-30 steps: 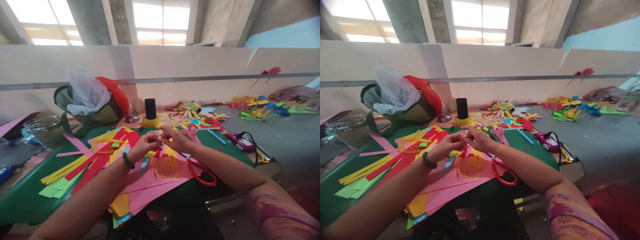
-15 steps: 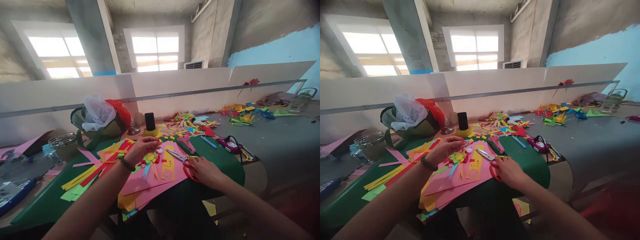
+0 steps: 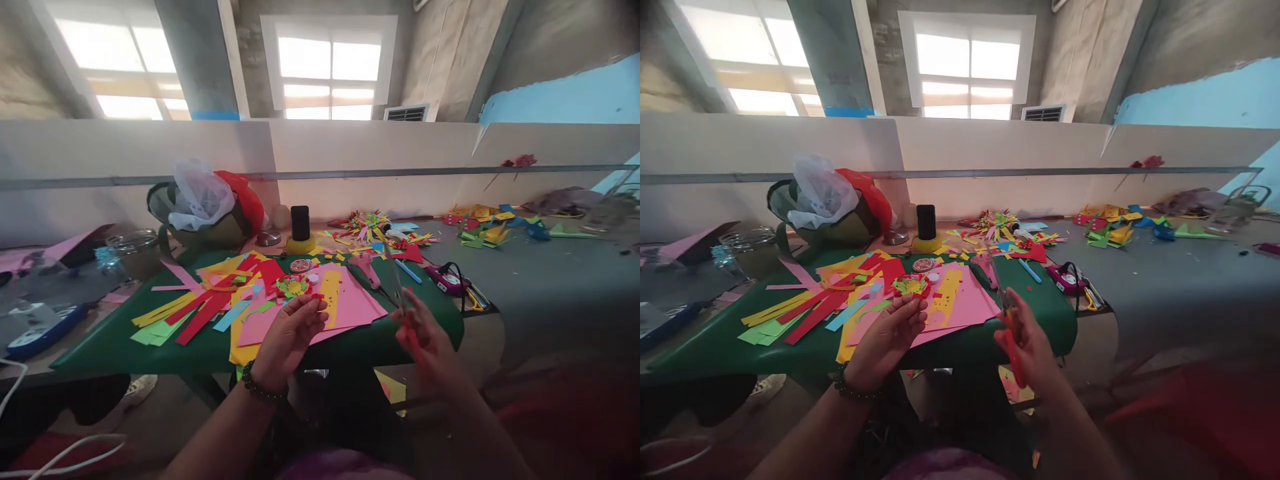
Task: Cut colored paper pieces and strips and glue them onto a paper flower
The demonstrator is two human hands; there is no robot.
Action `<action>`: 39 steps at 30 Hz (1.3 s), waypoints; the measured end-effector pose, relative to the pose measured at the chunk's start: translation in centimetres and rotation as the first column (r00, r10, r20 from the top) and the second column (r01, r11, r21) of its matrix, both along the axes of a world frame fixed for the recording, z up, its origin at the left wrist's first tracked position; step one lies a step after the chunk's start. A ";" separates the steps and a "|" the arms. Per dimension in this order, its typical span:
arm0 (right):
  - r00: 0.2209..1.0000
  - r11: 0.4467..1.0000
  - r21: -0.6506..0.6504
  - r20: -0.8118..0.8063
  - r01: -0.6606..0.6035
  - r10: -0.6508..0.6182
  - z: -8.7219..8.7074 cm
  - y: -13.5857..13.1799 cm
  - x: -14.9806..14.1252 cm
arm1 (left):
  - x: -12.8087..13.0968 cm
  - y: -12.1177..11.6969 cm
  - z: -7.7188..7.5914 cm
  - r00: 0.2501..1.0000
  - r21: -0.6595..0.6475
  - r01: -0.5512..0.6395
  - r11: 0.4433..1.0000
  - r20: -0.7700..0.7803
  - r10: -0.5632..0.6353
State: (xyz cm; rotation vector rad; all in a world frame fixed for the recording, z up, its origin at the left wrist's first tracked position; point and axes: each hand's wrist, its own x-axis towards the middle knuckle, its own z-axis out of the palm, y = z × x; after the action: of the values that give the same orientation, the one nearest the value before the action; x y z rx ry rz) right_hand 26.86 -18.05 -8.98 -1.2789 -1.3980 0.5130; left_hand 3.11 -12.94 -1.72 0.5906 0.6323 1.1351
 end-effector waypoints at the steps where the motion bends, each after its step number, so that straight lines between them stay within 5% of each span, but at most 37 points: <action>1: 0.995 0.997 0.021 -0.060 -0.079 0.081 -0.6 -0.9 -0.7 | 0.5 -0.1 -0.4 1.000 -0.009 0.010 1.000 0.020 -0.010; 4: 0.947 0.955 0.017 -0.121 -0.296 0.296 -1.0 -3.1 -2.4 | 1.6 -0.7 -1.2 0.998 -0.013 0.045 0.999 0.046 -0.044; 7: 0.919 0.913 -0.105 -0.030 -0.395 0.394 0.3 -4.4 -3.0 | 2.1 -1.5 -1.8 0.997 -0.013 0.066 0.998 0.029 -0.065; 13: 0.888 0.885 -0.227 0.132 -0.405 0.441 2.6 -4.8 -3.8 | 2.5 -2.4 -2.2 0.997 -0.018 0.066 0.998 0.040 -0.065; 28: 0.862 0.839 -0.229 -0.003 -0.493 0.506 2.8 -5.3 -5.3 | 2.9 -3.3 -1.9 1.000 0.030 -0.006 1.000 0.027 0.005; 39: 0.871 0.857 -0.189 0.019 -0.479 0.491 2.4 -5.7 -5.4 | 3.1 -3.6 -1.6 0.998 0.013 -0.054 0.998 0.040 0.054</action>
State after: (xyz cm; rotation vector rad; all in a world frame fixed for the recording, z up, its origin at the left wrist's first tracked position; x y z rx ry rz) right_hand 21.43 -23.77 -6.60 -1.0802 -1.7745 0.9666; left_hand 6.21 -16.57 -3.33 0.5648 0.6101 1.1998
